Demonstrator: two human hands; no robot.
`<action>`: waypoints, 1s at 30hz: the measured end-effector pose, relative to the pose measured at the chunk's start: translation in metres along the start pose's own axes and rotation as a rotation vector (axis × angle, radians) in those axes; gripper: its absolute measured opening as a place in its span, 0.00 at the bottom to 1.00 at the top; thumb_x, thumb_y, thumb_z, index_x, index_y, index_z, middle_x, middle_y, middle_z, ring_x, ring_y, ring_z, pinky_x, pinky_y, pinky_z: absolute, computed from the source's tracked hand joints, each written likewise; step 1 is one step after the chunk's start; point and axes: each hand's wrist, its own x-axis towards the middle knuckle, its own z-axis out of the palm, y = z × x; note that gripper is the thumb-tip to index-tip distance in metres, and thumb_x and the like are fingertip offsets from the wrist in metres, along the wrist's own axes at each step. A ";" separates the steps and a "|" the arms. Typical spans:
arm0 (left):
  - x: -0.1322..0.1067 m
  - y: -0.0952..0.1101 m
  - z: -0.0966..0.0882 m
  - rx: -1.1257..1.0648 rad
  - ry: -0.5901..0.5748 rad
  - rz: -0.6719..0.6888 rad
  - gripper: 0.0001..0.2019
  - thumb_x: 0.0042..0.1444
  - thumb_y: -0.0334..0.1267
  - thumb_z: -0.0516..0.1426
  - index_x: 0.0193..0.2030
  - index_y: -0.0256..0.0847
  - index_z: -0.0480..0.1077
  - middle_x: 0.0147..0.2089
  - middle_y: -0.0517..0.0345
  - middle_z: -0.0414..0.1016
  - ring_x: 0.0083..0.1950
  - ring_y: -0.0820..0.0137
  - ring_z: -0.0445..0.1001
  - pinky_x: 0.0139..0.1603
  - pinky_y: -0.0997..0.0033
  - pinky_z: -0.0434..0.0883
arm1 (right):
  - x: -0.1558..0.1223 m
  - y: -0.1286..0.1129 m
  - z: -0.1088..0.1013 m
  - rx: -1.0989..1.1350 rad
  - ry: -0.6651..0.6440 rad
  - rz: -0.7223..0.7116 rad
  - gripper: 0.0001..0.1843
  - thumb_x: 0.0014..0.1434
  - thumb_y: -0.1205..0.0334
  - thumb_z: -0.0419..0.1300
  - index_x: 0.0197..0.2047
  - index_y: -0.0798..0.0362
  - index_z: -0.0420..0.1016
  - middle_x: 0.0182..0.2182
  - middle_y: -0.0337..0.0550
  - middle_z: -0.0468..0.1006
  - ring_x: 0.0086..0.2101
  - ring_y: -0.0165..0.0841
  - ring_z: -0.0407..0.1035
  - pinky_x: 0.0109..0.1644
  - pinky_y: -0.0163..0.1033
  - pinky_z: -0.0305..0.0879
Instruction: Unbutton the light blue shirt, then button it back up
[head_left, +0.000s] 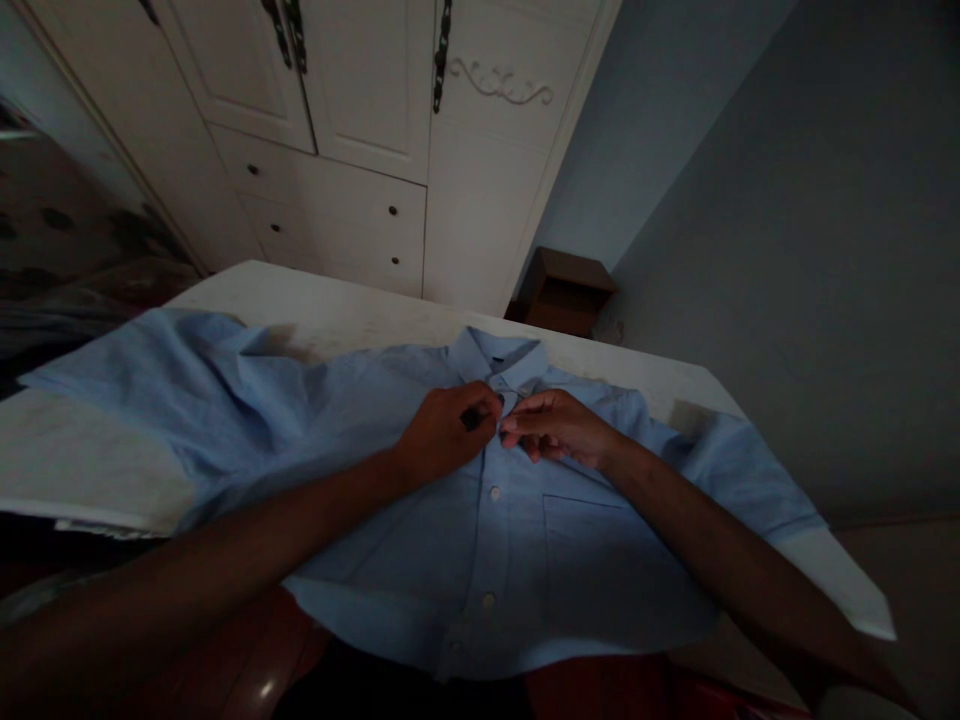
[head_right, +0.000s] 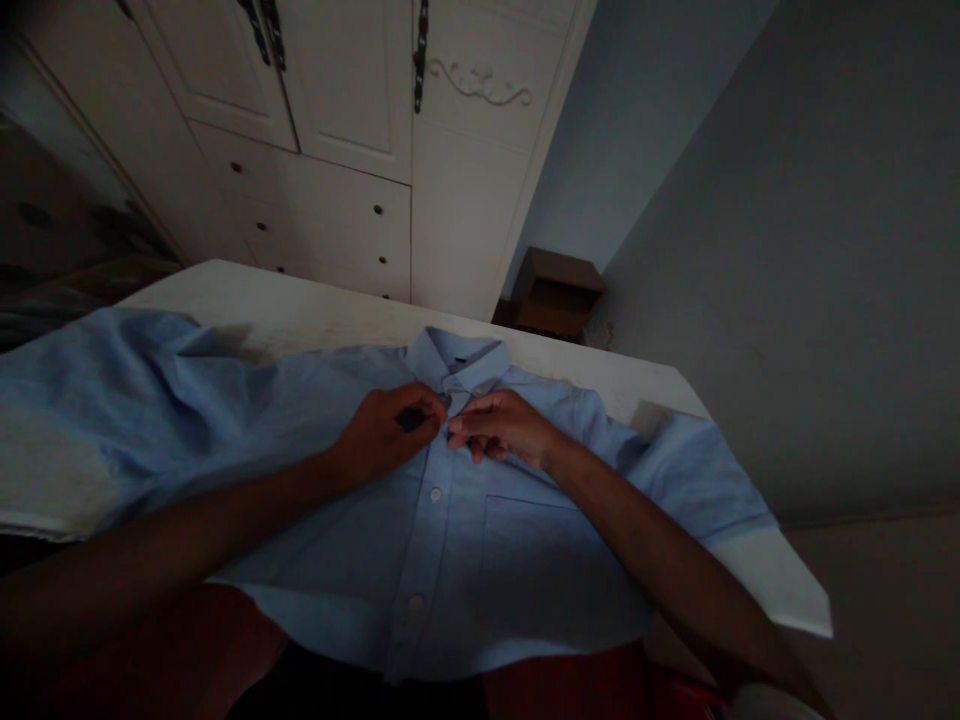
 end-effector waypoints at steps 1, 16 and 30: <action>0.000 0.000 0.000 0.007 -0.003 0.005 0.04 0.51 0.28 0.56 0.33 0.39 0.71 0.30 0.63 0.78 0.32 0.75 0.76 0.36 0.77 0.69 | 0.000 0.000 0.001 0.001 0.014 -0.005 0.14 0.45 0.55 0.71 0.28 0.58 0.76 0.24 0.41 0.81 0.15 0.23 0.67 0.11 0.25 0.46; 0.005 -0.004 -0.002 -0.115 -0.014 -0.117 0.08 0.50 0.35 0.62 0.38 0.40 0.70 0.32 0.61 0.77 0.33 0.73 0.76 0.36 0.74 0.72 | 0.000 0.004 0.007 -0.031 0.092 -0.058 0.13 0.43 0.56 0.70 0.26 0.57 0.76 0.20 0.39 0.78 0.16 0.24 0.67 0.12 0.27 0.47; 0.009 -0.001 -0.004 -0.180 -0.032 -0.238 0.06 0.50 0.32 0.61 0.34 0.40 0.67 0.31 0.62 0.76 0.35 0.72 0.76 0.37 0.72 0.71 | 0.000 0.003 0.010 -0.106 0.141 -0.071 0.09 0.44 0.59 0.66 0.26 0.56 0.76 0.18 0.39 0.76 0.17 0.25 0.67 0.13 0.27 0.48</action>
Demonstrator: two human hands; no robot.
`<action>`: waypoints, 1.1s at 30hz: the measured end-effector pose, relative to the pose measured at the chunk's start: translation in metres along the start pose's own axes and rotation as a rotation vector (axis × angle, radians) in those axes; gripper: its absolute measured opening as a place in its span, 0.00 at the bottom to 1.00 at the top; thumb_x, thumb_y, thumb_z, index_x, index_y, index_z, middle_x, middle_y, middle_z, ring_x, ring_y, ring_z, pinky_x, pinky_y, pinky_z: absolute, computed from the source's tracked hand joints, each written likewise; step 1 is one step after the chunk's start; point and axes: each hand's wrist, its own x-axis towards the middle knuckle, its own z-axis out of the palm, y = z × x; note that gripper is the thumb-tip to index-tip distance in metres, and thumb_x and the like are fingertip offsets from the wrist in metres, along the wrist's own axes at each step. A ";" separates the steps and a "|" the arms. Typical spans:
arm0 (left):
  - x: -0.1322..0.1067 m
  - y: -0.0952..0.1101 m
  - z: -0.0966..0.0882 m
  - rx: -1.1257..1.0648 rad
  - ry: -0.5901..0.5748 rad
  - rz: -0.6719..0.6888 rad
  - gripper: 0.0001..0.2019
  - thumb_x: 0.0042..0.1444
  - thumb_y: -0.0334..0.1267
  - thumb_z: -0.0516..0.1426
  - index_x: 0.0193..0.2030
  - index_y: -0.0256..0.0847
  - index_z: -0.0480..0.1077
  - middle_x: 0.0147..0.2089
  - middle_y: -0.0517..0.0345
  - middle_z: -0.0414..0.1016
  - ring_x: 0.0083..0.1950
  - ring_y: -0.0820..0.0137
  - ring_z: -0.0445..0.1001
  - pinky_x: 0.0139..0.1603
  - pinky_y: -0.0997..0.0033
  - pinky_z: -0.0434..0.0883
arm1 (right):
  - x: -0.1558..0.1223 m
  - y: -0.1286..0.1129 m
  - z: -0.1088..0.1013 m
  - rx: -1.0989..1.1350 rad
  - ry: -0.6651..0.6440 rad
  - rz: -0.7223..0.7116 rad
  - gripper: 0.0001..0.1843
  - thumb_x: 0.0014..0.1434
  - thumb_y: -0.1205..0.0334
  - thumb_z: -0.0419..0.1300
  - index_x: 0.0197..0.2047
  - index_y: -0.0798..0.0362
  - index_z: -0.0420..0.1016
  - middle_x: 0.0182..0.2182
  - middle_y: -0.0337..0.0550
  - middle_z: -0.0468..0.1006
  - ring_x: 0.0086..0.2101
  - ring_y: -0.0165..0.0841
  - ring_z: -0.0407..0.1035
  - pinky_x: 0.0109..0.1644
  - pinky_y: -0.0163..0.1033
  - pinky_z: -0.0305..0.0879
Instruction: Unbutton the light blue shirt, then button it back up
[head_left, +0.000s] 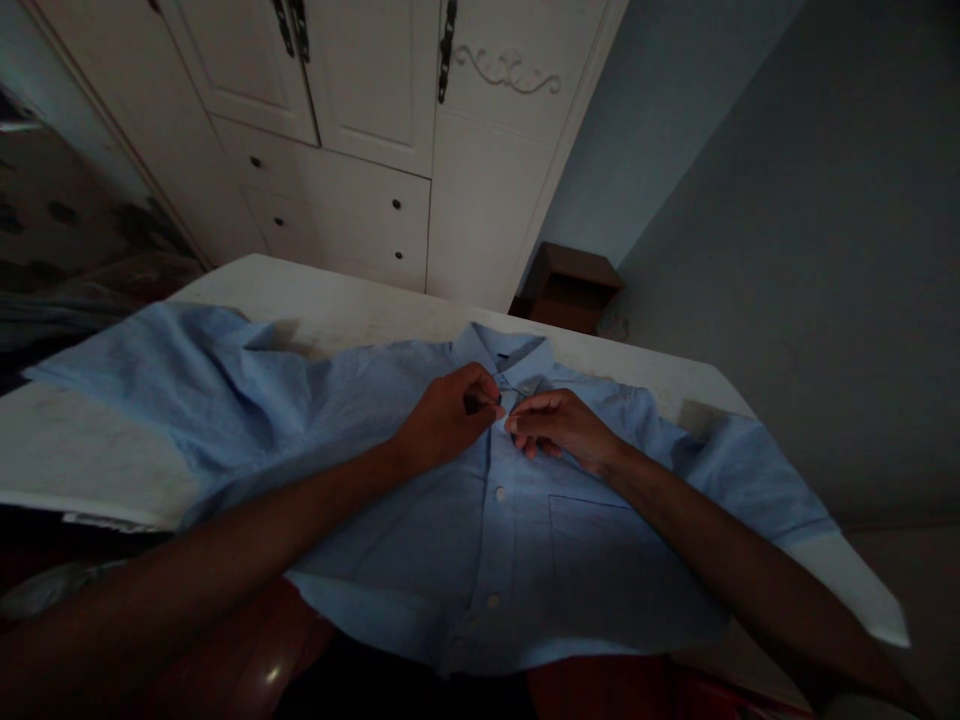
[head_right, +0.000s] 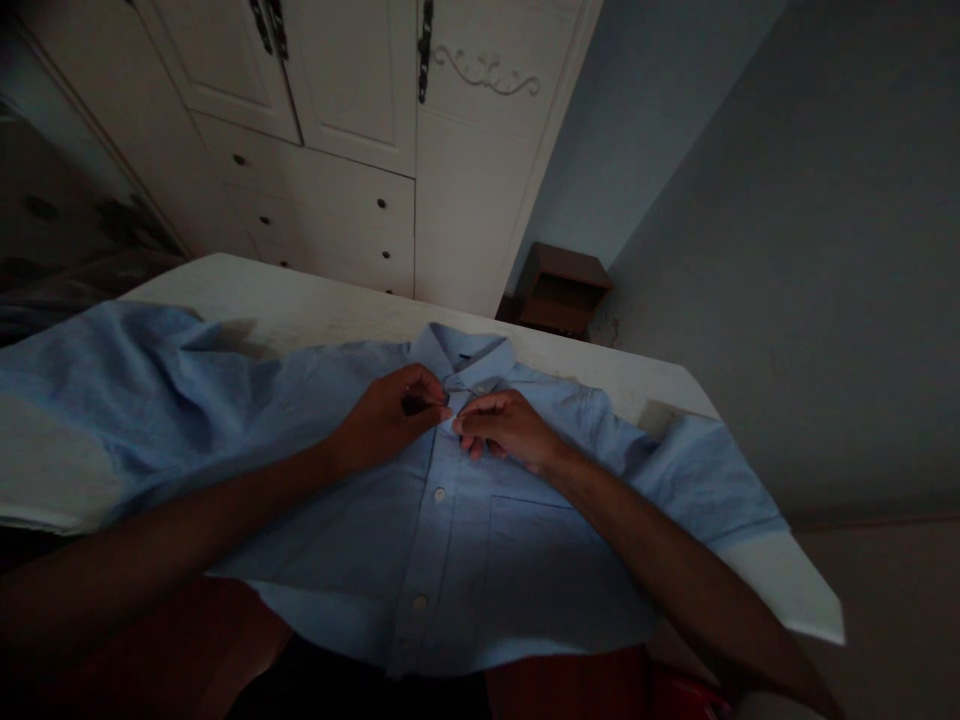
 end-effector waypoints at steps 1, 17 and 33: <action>0.000 0.000 0.000 -0.002 0.002 0.002 0.06 0.50 0.32 0.60 0.33 0.40 0.66 0.32 0.62 0.75 0.35 0.72 0.75 0.37 0.72 0.71 | 0.000 0.000 0.000 -0.008 0.001 0.002 0.09 0.44 0.59 0.66 0.26 0.56 0.76 0.18 0.38 0.76 0.16 0.25 0.67 0.13 0.27 0.48; 0.006 -0.010 -0.002 -0.091 -0.057 -0.071 0.08 0.49 0.32 0.60 0.34 0.41 0.64 0.29 0.63 0.73 0.34 0.71 0.75 0.36 0.71 0.70 | 0.000 -0.002 -0.003 -0.092 -0.051 0.044 0.14 0.44 0.56 0.69 0.30 0.57 0.75 0.24 0.40 0.79 0.16 0.23 0.65 0.12 0.26 0.50; 0.004 -0.006 0.001 -0.121 -0.074 -0.098 0.10 0.48 0.29 0.60 0.34 0.41 0.63 0.28 0.63 0.74 0.33 0.72 0.76 0.35 0.72 0.70 | 0.002 -0.005 -0.003 -0.098 -0.090 0.081 0.11 0.43 0.58 0.70 0.26 0.56 0.76 0.21 0.39 0.78 0.17 0.25 0.69 0.11 0.25 0.45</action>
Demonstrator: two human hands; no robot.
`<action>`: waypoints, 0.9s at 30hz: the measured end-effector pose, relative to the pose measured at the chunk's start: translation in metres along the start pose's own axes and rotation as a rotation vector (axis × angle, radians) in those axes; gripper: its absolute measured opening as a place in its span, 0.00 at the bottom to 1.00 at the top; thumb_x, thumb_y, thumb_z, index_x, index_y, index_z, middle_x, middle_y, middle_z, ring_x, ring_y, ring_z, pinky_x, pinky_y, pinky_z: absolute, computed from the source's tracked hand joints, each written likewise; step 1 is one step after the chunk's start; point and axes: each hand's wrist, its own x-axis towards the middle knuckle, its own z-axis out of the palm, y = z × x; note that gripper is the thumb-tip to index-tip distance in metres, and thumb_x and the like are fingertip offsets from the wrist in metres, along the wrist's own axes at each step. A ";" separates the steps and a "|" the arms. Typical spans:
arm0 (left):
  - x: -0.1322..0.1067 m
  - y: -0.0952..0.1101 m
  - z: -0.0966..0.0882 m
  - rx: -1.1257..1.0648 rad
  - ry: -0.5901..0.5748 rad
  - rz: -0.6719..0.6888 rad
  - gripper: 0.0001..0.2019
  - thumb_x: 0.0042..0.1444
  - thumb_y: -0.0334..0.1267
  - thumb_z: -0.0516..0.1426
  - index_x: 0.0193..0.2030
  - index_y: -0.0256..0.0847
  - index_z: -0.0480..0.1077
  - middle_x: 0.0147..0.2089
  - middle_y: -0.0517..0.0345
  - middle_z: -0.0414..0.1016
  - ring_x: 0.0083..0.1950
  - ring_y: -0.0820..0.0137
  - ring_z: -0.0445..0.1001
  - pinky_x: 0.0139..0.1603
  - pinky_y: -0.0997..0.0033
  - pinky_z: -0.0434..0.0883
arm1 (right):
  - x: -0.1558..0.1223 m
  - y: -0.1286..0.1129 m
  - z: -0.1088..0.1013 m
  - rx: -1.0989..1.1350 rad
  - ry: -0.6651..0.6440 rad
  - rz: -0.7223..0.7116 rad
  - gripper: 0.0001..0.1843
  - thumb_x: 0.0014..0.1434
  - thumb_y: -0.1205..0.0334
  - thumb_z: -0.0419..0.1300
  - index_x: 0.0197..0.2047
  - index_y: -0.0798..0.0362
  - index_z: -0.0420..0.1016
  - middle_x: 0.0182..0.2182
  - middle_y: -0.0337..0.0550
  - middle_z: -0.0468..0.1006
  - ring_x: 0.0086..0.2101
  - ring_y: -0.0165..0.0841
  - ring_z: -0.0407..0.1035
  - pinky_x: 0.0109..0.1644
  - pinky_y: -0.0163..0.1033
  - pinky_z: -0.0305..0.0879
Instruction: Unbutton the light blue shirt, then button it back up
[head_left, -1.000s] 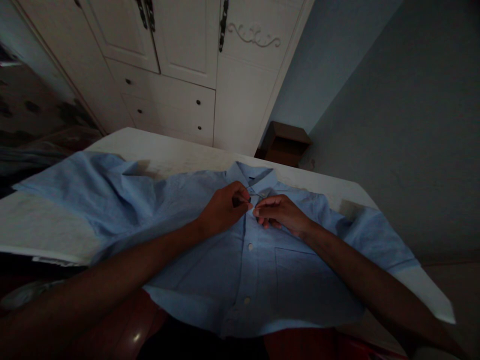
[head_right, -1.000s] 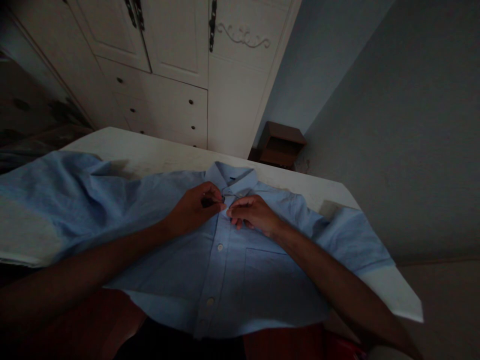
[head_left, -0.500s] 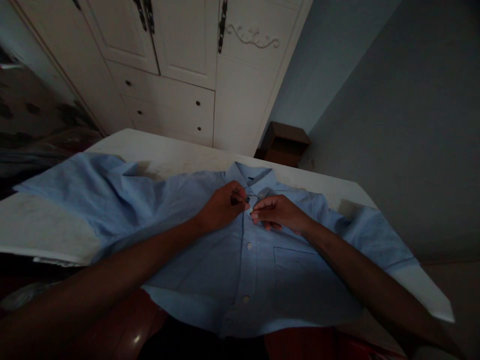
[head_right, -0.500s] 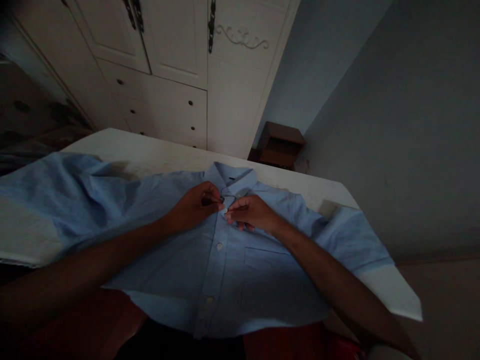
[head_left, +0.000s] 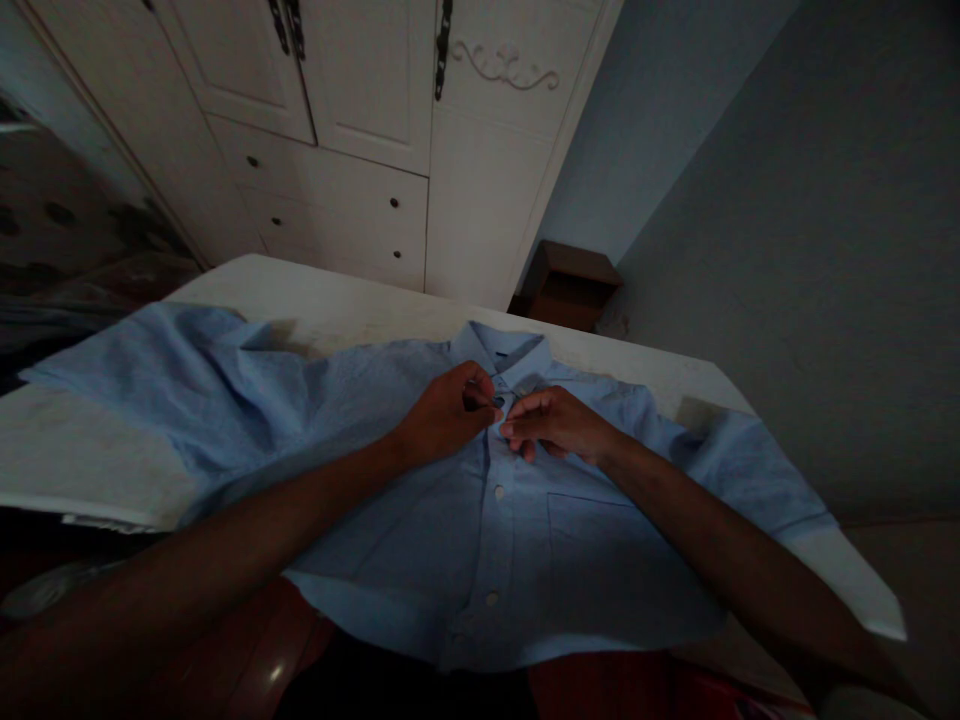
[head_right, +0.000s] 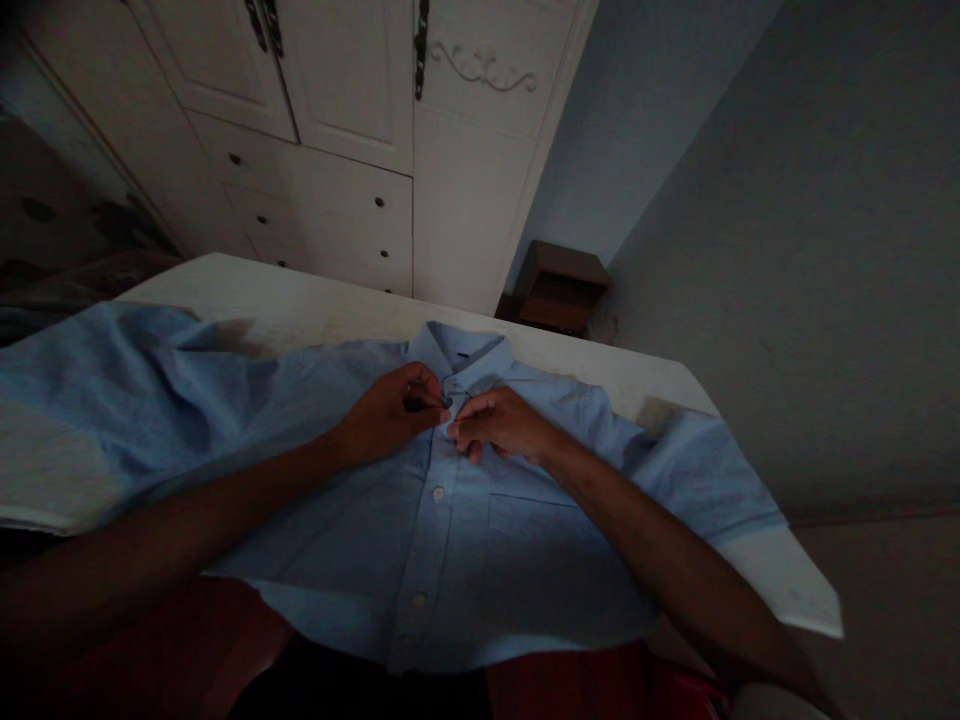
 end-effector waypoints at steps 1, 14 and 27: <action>0.000 0.000 0.000 0.004 0.001 0.003 0.10 0.48 0.29 0.60 0.34 0.40 0.63 0.28 0.63 0.74 0.33 0.72 0.76 0.35 0.72 0.70 | 0.000 0.000 0.000 0.008 0.000 0.002 0.11 0.42 0.58 0.70 0.26 0.56 0.76 0.21 0.39 0.78 0.17 0.26 0.70 0.11 0.25 0.45; -0.001 0.001 -0.006 0.172 0.015 0.098 0.08 0.49 0.31 0.59 0.35 0.41 0.64 0.30 0.63 0.74 0.32 0.73 0.75 0.34 0.72 0.70 | 0.001 0.007 -0.004 0.035 0.008 -0.038 0.12 0.45 0.57 0.69 0.29 0.57 0.77 0.20 0.38 0.78 0.18 0.26 0.71 0.12 0.25 0.47; 0.001 -0.001 -0.011 0.264 -0.066 0.140 0.05 0.51 0.33 0.59 0.35 0.42 0.68 0.33 0.60 0.76 0.36 0.71 0.75 0.39 0.71 0.70 | 0.002 0.009 0.003 -0.059 0.081 -0.104 0.17 0.45 0.50 0.69 0.28 0.56 0.74 0.21 0.38 0.77 0.16 0.25 0.68 0.11 0.26 0.48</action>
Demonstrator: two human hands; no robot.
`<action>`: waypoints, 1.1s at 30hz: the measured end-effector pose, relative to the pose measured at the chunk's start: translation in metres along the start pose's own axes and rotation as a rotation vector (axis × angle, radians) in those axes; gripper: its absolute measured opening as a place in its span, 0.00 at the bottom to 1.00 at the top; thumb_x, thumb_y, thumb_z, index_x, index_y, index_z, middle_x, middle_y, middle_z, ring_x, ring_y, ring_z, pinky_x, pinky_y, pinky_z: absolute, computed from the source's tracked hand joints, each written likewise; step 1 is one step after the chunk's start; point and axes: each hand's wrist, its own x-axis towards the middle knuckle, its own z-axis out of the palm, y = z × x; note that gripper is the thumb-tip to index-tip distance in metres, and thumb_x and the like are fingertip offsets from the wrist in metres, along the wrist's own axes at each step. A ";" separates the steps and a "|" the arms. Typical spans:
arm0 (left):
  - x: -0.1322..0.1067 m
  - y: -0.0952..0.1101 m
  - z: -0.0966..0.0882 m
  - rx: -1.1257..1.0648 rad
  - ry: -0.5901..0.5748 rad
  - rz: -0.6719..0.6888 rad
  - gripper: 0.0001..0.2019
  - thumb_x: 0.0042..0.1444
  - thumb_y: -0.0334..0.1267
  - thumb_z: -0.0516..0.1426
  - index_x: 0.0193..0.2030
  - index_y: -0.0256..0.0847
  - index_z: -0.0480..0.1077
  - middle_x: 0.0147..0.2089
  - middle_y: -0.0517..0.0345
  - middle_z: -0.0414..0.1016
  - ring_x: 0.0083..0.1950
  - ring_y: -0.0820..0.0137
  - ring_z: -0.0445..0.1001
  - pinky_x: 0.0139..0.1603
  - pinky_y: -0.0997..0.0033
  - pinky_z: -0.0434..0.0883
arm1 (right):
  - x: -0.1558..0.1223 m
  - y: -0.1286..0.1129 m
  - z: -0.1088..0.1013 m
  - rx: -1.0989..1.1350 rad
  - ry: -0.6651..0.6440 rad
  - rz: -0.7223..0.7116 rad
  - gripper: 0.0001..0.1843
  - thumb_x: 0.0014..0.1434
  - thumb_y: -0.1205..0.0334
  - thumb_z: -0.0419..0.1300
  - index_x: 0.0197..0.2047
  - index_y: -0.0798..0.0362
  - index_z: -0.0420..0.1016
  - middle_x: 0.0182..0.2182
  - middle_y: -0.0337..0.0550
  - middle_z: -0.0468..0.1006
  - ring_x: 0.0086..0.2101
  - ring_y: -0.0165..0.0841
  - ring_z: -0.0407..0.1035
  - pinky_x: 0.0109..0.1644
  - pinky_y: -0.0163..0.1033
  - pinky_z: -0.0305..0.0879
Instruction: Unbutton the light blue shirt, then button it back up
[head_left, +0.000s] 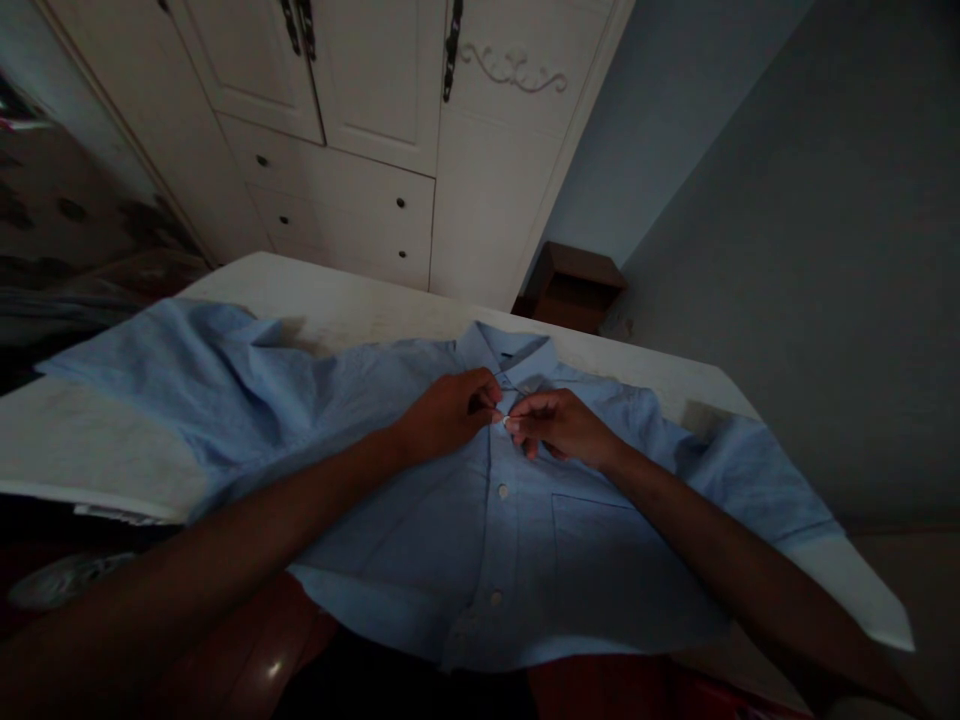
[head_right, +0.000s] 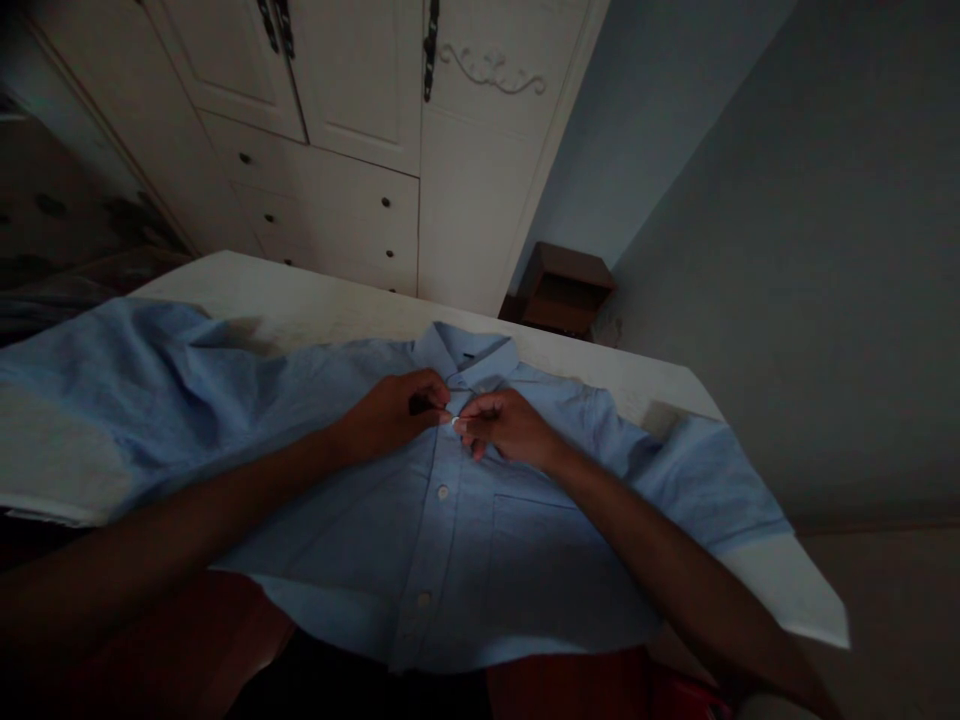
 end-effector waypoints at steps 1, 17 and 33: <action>0.000 -0.001 0.000 0.000 -0.006 0.000 0.05 0.51 0.33 0.59 0.36 0.42 0.69 0.33 0.60 0.76 0.36 0.70 0.76 0.39 0.71 0.70 | 0.000 0.001 0.001 -0.027 0.013 -0.022 0.17 0.46 0.50 0.69 0.28 0.56 0.74 0.21 0.38 0.76 0.15 0.24 0.67 0.12 0.27 0.49; -0.001 -0.004 -0.008 0.346 -0.080 0.264 0.08 0.55 0.35 0.58 0.39 0.43 0.79 0.51 0.47 0.72 0.54 0.59 0.69 0.58 0.55 0.65 | 0.000 0.005 -0.005 -0.498 0.135 -0.529 0.10 0.58 0.53 0.62 0.34 0.48 0.80 0.31 0.43 0.78 0.33 0.34 0.71 0.40 0.39 0.65; -0.038 -0.012 -0.030 0.733 -0.187 0.194 0.40 0.57 0.62 0.51 0.69 0.37 0.53 0.73 0.33 0.41 0.73 0.48 0.42 0.68 0.47 0.50 | -0.030 0.015 -0.020 -0.800 0.265 -0.571 0.23 0.60 0.49 0.59 0.56 0.49 0.73 0.50 0.51 0.74 0.49 0.42 0.70 0.56 0.50 0.65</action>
